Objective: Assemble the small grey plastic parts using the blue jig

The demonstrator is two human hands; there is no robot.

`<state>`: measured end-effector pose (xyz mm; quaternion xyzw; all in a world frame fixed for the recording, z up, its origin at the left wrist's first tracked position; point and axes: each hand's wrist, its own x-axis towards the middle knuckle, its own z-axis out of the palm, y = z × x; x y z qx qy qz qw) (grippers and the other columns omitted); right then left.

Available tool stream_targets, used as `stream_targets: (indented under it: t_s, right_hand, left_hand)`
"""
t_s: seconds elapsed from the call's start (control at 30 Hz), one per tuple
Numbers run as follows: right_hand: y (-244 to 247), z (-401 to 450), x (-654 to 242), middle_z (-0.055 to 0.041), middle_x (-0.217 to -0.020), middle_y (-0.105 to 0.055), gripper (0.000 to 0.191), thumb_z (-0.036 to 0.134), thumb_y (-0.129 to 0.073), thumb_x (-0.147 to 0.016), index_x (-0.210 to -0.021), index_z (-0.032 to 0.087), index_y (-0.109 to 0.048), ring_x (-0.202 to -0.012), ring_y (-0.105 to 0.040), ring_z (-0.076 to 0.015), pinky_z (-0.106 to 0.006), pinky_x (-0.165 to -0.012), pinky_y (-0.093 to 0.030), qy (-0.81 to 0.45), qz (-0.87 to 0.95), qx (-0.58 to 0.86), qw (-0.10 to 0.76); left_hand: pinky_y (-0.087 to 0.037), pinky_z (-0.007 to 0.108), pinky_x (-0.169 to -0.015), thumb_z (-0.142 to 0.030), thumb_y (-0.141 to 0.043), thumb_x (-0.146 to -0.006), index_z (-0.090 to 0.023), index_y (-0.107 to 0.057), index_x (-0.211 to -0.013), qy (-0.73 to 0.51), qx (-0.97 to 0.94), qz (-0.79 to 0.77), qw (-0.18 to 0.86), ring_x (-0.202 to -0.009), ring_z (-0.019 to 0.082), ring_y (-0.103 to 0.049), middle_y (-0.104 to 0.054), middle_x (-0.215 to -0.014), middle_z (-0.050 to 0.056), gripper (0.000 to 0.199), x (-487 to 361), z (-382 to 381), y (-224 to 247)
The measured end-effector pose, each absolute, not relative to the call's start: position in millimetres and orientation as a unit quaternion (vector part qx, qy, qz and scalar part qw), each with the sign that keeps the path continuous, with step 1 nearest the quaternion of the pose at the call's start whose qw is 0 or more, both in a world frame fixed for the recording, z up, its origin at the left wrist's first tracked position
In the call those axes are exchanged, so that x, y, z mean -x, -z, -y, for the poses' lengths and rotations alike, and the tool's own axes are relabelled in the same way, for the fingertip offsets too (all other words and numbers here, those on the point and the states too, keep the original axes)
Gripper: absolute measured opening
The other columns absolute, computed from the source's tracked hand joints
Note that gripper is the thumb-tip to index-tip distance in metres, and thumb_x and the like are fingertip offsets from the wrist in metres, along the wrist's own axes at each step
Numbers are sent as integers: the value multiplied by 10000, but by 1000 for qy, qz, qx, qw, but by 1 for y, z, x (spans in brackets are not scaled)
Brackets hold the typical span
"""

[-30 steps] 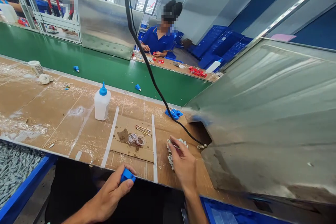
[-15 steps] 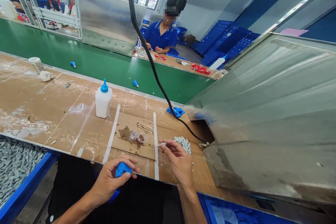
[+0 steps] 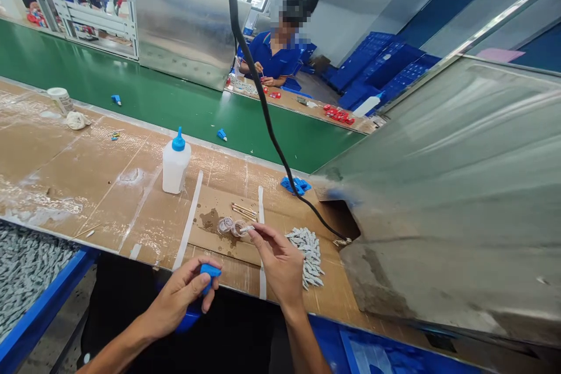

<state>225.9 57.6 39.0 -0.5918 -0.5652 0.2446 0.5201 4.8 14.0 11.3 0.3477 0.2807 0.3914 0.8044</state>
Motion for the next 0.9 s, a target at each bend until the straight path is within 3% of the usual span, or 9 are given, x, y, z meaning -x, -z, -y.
stream_targets:
  t_s: [0.1,0.2,0.33,0.4,0.5,0.6,0.7,0.9]
  right_hand:
    - [-42,-62,-220,-59,-1027,-757,213,380,-702,-921,-1047,218,-761,-918,-706,-207,-362,-887,-564,-194,614,585,493]
    - [-41,-64,-218,-56,-1030,-749,201,366,-695,-930,-1054,217,-750,-915,-698,-202,-356,-876,-556,-176,626,578,492]
    - [-40,-64,-218,-43,-1019,-747,178,346,-706,-926,-1051,225,-746,-900,-696,-193,-342,-849,-557,-170,626,575,499]
    - [-40,-64,-218,-35,-1013,-747,163,332,-711,-924,-1047,232,-746,-894,-696,-186,-335,-842,-558,-170,626,574,499]
    - [-43,-66,-216,-42,-1020,-749,142,313,-694,-935,-1036,231,-751,-932,-700,-198,-356,-881,-560,-166,639,563,497]
    - [-45,-71,-211,-48,-1030,-752,136,281,-667,-952,-1042,230,-755,-969,-702,-208,-373,-908,-559,-144,667,541,491]
    - [-45,-75,-207,-39,-1026,-756,140,237,-653,-957,-1058,233,-751,-967,-703,-200,-365,-903,-562,-117,694,523,481]
    - [-42,-77,-202,-40,-1022,-757,159,221,-626,-967,-1067,244,-748,-971,-703,-210,-383,-898,-573,-92,721,506,465]
  left_hand:
    - [-456,298,-747,-393,-773,-868,-176,-690,-1102,-396,-318,-308,805,-760,155,-647,-675,-917,44,330,-2,-17,-20]
    - [-453,349,-922,-350,-837,-810,-181,-734,-1090,-403,-300,-327,801,-920,195,-647,-701,-926,54,342,3,-18,-26]
    - [-411,243,-709,-327,-911,-710,-204,-775,-1003,-413,-332,-345,775,-758,124,-533,-601,-821,-10,346,9,-17,-28]
    - [-321,220,-585,-359,-863,-772,-216,-737,-1067,-417,-334,-326,780,-624,79,-441,-546,-778,-34,351,10,-16,-28]
    - [-301,231,-571,-436,-716,-902,-250,-603,-1143,-412,-320,-257,814,-539,64,-439,-519,-753,-54,325,10,-15,-28]
    - [-367,253,-587,-559,-540,-974,-246,-505,-997,-412,-325,-247,815,-581,101,-524,-523,-809,-37,316,7,-16,-28]
    - [-341,243,-585,-542,-428,-1032,-230,-437,-889,-409,-398,-344,746,-613,94,-452,-464,-797,-44,343,4,-16,-26]
    - [-325,264,-629,-513,-339,-1065,-245,-426,-985,-423,-464,-397,670,-642,113,-351,-377,-762,-60,293,2,-13,-23]
